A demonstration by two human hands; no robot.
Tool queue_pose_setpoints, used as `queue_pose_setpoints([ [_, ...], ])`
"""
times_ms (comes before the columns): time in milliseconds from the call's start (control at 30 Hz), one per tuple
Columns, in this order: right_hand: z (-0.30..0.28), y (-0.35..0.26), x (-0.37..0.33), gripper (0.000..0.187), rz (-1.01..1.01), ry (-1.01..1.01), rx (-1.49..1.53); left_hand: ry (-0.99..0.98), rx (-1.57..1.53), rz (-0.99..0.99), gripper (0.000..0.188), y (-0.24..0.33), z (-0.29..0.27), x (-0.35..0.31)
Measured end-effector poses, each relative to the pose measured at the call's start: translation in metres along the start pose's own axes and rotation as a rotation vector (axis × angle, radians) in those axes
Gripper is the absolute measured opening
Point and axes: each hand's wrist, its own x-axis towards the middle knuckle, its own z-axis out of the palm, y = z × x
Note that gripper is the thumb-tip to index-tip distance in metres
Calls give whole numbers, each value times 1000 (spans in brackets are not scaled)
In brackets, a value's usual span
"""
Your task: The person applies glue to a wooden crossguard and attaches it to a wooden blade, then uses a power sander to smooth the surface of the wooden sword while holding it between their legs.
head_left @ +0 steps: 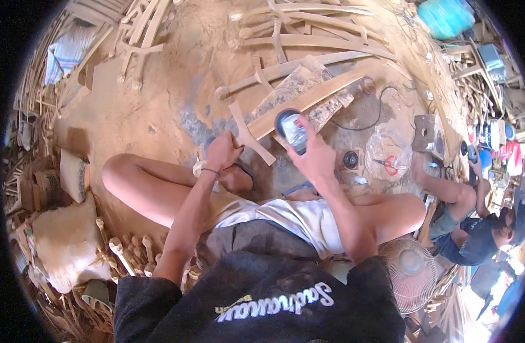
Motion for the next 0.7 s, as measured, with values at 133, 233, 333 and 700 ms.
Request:
queue_pose_setpoints([
  [133,18,-22,0,83,-99,-95,-97,-2,64,-34,43,1,1,-1],
  [233,25,-25,-4,87,-119,-149,-130,83,45,-14,38,3,10,-12],
  [333,29,-30,1,86,-135,-139,-145,104,55,-47,34,3,17,-4],
  [700,37,-49,8,85,-205,-134,-214,162,25,-19,24,-4,25,-7],
])
